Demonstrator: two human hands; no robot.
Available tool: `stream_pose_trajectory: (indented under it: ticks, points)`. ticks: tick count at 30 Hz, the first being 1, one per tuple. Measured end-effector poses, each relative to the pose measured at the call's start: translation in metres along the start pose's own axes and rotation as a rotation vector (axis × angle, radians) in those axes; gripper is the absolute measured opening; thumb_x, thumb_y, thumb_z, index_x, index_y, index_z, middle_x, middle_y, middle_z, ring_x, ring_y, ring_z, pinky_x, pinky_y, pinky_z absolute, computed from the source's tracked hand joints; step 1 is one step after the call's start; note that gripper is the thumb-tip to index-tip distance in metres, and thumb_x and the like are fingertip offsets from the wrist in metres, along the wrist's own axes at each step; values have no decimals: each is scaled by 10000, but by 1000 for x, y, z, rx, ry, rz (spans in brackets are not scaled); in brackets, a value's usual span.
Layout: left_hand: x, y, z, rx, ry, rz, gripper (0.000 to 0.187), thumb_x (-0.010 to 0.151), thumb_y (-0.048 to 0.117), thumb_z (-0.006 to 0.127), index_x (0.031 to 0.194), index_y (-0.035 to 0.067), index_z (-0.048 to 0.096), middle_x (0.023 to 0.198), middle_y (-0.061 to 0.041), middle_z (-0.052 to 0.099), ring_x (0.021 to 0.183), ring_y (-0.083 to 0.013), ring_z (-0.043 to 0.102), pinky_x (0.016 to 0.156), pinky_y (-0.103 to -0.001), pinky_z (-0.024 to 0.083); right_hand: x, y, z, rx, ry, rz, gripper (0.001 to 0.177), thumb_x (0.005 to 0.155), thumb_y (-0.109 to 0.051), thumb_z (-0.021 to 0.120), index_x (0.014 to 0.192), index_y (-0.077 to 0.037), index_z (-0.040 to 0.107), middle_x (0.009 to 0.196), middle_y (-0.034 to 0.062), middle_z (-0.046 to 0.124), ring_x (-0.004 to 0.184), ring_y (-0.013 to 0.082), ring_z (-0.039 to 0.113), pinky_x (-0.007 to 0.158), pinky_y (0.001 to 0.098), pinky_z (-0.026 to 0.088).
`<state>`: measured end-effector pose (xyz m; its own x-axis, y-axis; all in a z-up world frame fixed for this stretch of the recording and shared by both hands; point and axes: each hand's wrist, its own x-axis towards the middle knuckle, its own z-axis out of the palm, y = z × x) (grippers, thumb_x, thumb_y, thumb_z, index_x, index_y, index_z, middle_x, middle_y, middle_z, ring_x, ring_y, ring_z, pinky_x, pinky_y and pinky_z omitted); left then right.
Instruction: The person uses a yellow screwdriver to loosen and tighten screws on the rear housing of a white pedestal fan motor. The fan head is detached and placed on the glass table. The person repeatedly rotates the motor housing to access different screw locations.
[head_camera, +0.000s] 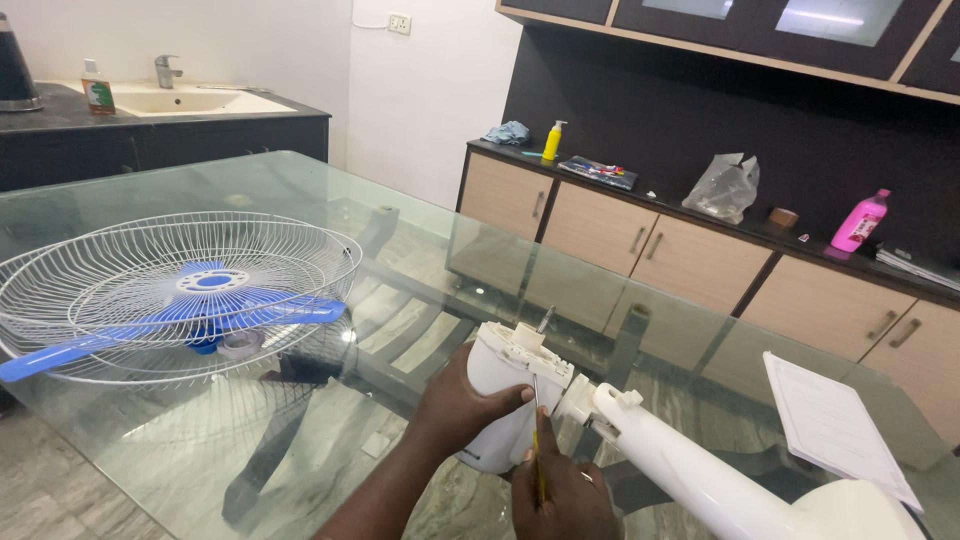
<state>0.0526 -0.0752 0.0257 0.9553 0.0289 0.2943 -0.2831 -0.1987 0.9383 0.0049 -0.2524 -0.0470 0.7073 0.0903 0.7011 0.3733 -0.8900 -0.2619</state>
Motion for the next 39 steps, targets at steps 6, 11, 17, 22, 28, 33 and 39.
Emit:
stream_pose_trajectory:
  ticks: [6, 11, 17, 22, 28, 33, 39]
  points:
    - [-1, 0, -4, -20, -36, 25, 941, 588, 520, 879, 1343, 70, 540, 1190, -135, 741, 1071, -255, 749, 899, -393, 592, 2, -9, 9, 76, 65, -19, 567, 893, -161, 644, 1440, -60, 535, 660, 79, 718, 601, 178, 740, 712, 401, 534]
    - [-4, 3, -9, 10, -58, 30, 939, 587, 533, 878, 1335, 69, 550, 1208, -128, 736, 1097, -251, 737, 913, -393, 582, 11, -9, 13, 80, 150, -149, 588, 904, -145, 591, 1471, -21, 496, 688, 70, 717, 609, 181, 729, 649, 375, 519]
    - [-5, 6, -11, 30, -50, 89, 880, 625, 484, 874, 1334, 66, 565, 1233, -132, 716, 1109, -255, 727, 921, -387, 570, 25, -28, -5, 156, 41, 48, 621, 905, -218, 600, 1518, -163, 520, 848, 150, 774, 679, 268, 767, 672, 414, 592]
    - [-3, 3, -11, 48, -49, 46, 863, 615, 450, 858, 1335, 79, 560, 1224, -130, 723, 1066, -257, 750, 876, -386, 595, 44, -49, -35, 183, -183, 370, 600, 922, -328, 630, 1513, -321, 532, 860, 215, 776, 850, 325, 781, 749, 452, 618]
    - [-5, -1, -10, 12, -45, 45, 862, 636, 453, 872, 1352, 79, 569, 1232, -125, 733, 1084, -241, 747, 889, -381, 592, 39, -49, -34, 82, -214, 249, 645, 946, -335, 594, 1565, -259, 434, 780, 166, 775, 805, 288, 790, 753, 434, 621]
    - [-6, -9, -9, -202, -76, 42, 848, 665, 422, 874, 1362, 66, 547, 1240, -121, 734, 1117, -221, 733, 921, -371, 595, 27, -27, -11, -52, -32, -51, 653, 920, -280, 610, 1540, -119, 485, 680, 92, 719, 577, 201, 724, 643, 395, 542]
    - [0, -17, -8, -225, -96, 85, 782, 709, 458, 843, 1325, 48, 590, 1223, -140, 740, 1121, -239, 731, 932, -368, 580, 19, -10, 7, -59, 147, -205, 609, 908, -219, 660, 1479, -79, 499, 610, 57, 682, 553, 170, 690, 641, 381, 516]
